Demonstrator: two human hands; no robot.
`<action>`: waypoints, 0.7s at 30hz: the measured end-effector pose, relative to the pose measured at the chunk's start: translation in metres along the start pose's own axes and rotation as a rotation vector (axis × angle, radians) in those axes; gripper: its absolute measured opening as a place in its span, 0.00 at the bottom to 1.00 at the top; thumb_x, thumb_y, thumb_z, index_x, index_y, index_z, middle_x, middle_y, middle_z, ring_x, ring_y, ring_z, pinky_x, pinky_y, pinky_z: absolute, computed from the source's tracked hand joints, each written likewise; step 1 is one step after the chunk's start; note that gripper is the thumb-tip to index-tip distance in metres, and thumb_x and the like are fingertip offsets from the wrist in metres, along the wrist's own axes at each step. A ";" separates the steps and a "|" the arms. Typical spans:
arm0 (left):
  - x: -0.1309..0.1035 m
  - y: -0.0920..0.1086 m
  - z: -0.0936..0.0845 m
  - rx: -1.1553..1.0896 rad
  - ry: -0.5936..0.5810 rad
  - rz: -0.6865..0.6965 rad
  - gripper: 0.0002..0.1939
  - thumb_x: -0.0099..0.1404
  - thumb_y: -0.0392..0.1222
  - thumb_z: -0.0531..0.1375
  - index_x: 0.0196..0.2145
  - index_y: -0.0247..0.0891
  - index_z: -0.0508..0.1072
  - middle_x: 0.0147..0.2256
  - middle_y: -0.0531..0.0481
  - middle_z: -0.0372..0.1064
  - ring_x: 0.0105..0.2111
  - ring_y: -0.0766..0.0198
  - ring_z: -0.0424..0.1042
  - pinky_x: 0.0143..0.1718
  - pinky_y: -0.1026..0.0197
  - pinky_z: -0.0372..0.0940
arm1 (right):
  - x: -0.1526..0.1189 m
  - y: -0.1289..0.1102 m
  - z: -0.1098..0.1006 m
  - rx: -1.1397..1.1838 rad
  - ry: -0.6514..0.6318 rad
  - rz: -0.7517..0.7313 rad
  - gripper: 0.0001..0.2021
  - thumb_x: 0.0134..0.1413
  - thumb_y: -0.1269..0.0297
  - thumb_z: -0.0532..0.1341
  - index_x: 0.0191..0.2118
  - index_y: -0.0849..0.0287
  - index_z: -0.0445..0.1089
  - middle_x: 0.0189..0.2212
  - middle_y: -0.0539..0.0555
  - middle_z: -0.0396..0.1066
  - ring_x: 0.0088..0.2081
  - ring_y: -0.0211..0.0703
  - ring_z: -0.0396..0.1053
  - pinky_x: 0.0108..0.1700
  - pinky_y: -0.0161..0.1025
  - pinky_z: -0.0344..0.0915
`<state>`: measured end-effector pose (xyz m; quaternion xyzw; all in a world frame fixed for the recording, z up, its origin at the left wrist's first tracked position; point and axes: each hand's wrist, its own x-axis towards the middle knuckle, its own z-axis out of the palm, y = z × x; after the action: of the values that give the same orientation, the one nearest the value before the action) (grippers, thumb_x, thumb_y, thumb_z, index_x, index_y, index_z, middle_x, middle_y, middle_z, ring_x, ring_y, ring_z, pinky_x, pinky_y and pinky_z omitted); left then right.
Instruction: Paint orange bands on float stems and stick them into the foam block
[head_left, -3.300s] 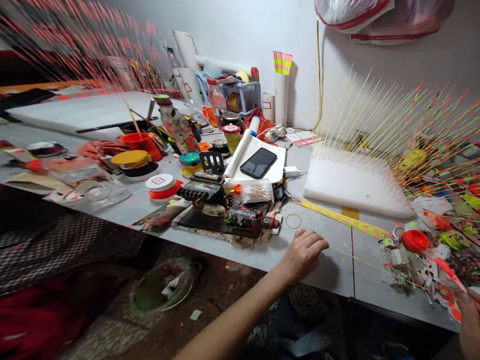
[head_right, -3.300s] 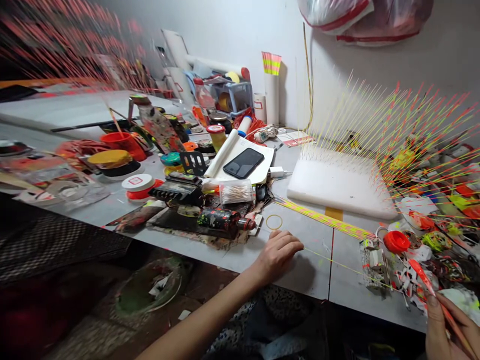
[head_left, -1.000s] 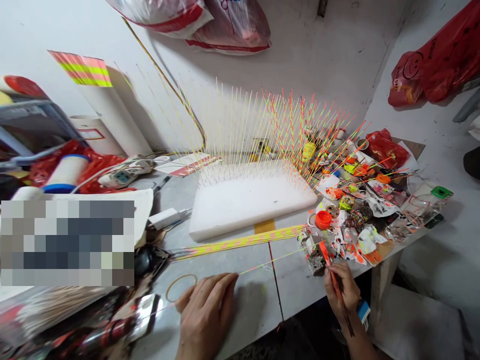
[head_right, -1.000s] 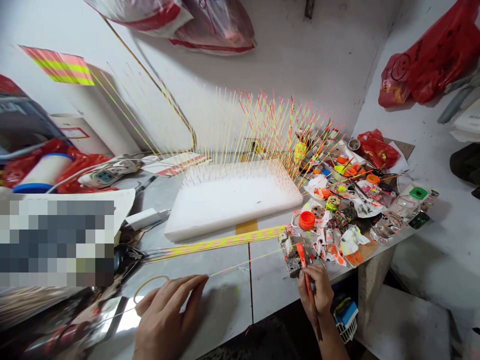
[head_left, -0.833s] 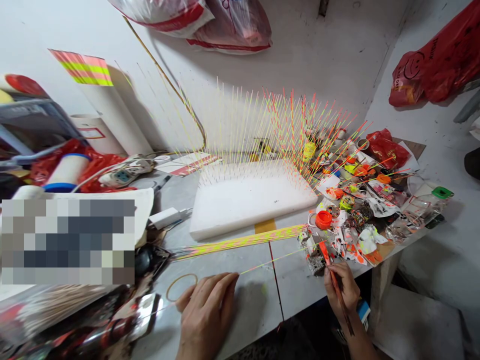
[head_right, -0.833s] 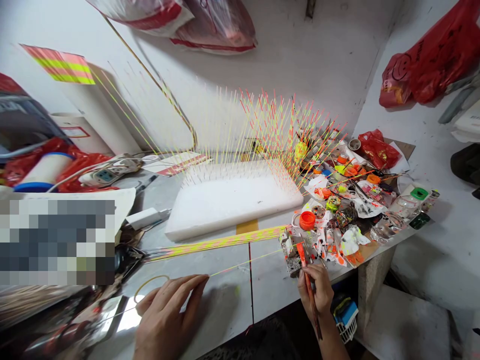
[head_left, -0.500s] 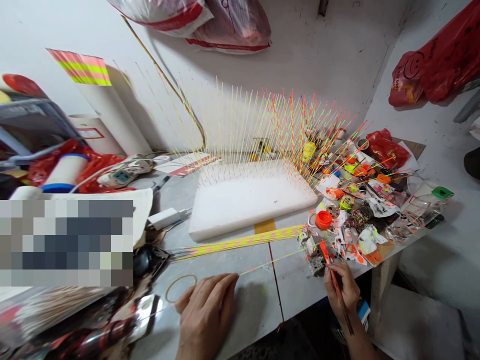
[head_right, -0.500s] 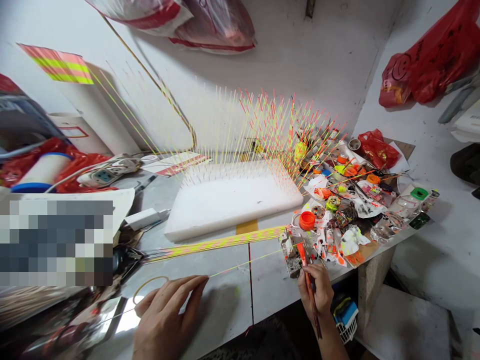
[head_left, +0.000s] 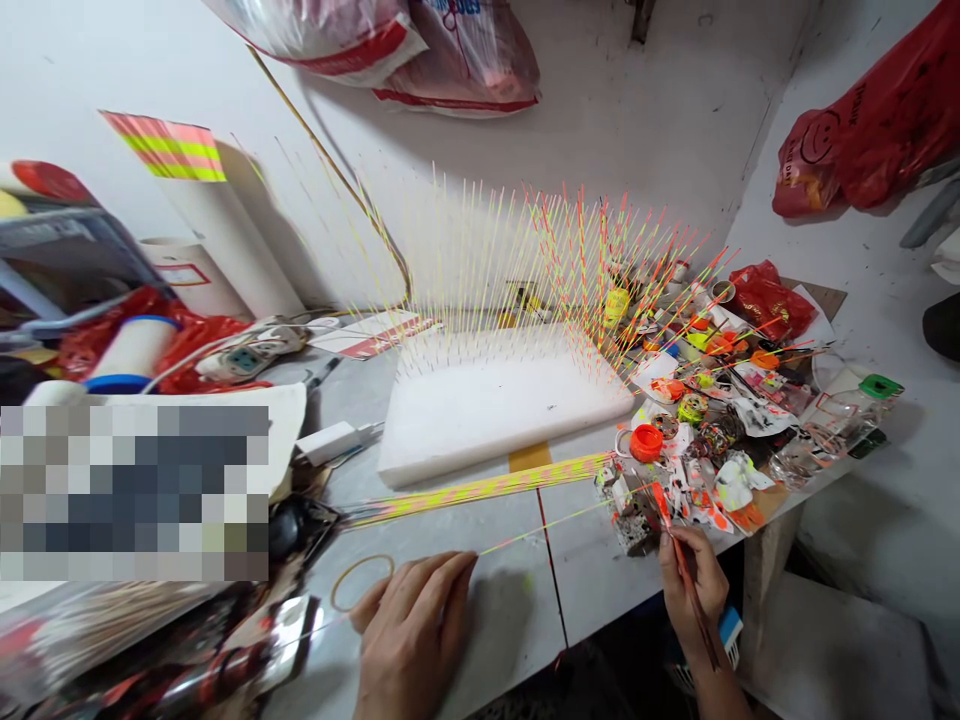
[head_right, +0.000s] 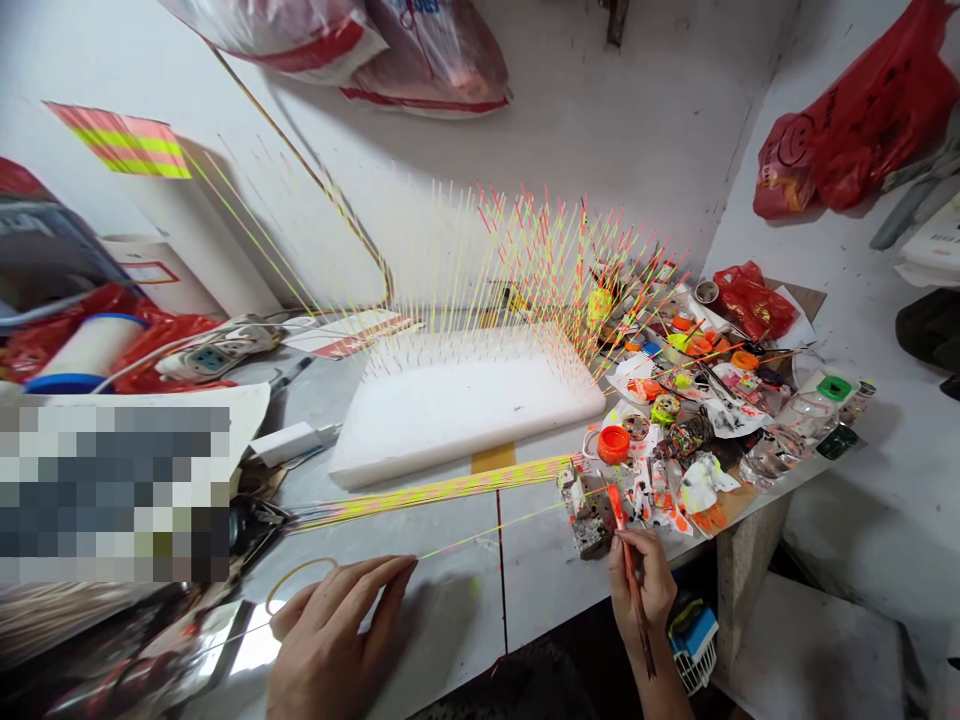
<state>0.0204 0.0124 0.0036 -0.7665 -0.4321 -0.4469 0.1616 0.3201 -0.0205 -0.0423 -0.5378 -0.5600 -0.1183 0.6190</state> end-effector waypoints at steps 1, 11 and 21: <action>0.000 0.000 0.000 0.000 0.002 -0.001 0.07 0.69 0.33 0.57 0.42 0.41 0.72 0.33 0.52 0.75 0.31 0.65 0.73 0.39 0.59 0.59 | 0.000 -0.001 -0.001 0.011 0.005 -0.002 0.02 0.62 0.68 0.62 0.39 0.58 0.71 0.32 0.53 0.75 0.32 0.41 0.75 0.34 0.36 0.74; -0.001 0.004 0.001 0.003 0.036 -0.030 0.06 0.69 0.32 0.57 0.41 0.40 0.73 0.32 0.52 0.75 0.31 0.65 0.73 0.39 0.59 0.59 | -0.009 -0.032 0.008 0.164 -0.118 -0.163 0.07 0.61 0.73 0.60 0.43 0.55 0.70 0.31 0.52 0.74 0.33 0.41 0.75 0.35 0.37 0.75; 0.002 0.007 0.000 0.023 0.050 -0.015 0.05 0.70 0.32 0.57 0.40 0.38 0.72 0.32 0.52 0.75 0.31 0.66 0.73 0.39 0.60 0.58 | -0.005 -0.033 0.013 0.117 -0.119 -0.170 0.08 0.61 0.75 0.59 0.43 0.57 0.70 0.33 0.52 0.74 0.35 0.39 0.74 0.38 0.34 0.74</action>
<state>0.0264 0.0089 0.0060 -0.7498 -0.4389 -0.4622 0.1779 0.2862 -0.0250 -0.0320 -0.4574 -0.6452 -0.1056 0.6027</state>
